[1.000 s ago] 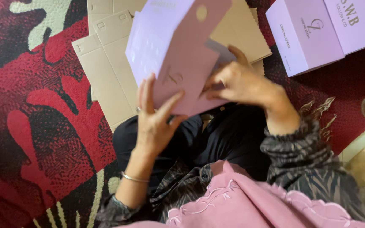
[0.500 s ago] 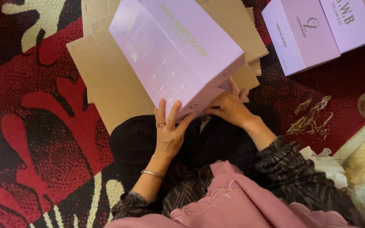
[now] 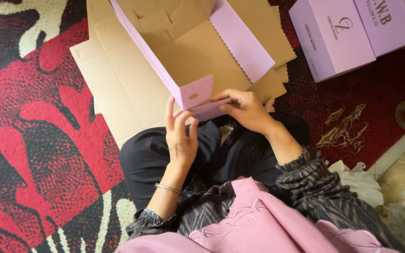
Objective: The person assembles a flat-packed cardboard box by folding its sides and inserting tabs into slots. They also place a purple paper insert inside the box and fold the top flaps to close it.
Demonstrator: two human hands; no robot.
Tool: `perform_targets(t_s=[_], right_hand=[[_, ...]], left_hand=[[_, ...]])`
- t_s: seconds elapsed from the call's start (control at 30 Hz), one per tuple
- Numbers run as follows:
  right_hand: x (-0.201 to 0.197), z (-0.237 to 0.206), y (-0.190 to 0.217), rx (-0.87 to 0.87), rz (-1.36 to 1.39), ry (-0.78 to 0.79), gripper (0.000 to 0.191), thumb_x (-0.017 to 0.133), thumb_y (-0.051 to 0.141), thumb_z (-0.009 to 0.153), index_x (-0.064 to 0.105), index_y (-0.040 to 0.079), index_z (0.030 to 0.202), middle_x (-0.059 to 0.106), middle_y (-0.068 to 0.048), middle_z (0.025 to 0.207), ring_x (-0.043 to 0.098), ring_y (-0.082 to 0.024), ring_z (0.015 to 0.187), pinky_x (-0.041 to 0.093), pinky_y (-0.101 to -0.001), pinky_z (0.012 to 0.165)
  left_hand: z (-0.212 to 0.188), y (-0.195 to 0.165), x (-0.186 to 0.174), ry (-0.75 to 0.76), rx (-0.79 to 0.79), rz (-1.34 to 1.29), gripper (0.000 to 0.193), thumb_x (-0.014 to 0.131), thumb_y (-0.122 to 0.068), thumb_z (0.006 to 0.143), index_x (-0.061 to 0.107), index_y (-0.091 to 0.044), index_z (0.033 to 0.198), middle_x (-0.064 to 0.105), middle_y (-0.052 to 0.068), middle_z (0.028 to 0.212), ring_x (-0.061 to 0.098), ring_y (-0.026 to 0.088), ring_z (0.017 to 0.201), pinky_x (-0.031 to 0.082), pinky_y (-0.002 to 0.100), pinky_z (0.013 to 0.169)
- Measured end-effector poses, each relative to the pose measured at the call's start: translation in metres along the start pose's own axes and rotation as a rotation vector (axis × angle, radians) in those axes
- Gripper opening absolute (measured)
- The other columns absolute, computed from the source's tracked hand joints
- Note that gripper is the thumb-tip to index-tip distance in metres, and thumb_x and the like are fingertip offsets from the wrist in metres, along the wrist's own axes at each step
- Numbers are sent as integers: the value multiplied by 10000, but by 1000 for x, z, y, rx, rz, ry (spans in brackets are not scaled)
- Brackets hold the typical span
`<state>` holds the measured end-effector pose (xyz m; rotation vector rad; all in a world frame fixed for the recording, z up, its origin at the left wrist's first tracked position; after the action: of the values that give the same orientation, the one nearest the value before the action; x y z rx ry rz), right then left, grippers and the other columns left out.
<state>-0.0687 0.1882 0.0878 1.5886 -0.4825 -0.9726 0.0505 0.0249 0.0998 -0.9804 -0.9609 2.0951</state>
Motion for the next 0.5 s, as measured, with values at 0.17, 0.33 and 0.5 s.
perform_targets(t_s=[0.17,0.33,0.5], right_hand=[[6,2,5,-11,-169,-35,186,719,42,919,739,26,1103,776,-57,970,703,-83,851,572,-260,759],[15,-7,35,-260,-255,-100,155,737,51,935,740,18,1086,762,-119,1036,738,-191,952,573,-307,826],[13,-13,63,-378,-300,-159,157,768,37,917,732,26,1069,742,-107,1022,728,-236,940,570,-328,827]], left_hand=[[12,-8,-17,-56,35,95,313,769,-6,929,629,-81,1199,523,184,1443,640,353,1242,548,438,1068],[47,-44,-37,-31,171,134,408,800,-28,881,627,-94,1244,429,294,1439,598,391,1191,567,423,976],[95,-81,-56,148,284,228,372,773,-58,850,607,-13,1181,547,232,1370,625,408,1116,542,458,918]])
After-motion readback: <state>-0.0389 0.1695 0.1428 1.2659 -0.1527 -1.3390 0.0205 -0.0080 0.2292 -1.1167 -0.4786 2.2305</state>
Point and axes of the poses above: each hand's wrist, its own z-axis towards the middle knuckle, its own x-axis out of the palm, y = z × x, the point moved 10 cm from there along z, towards the middle knuckle
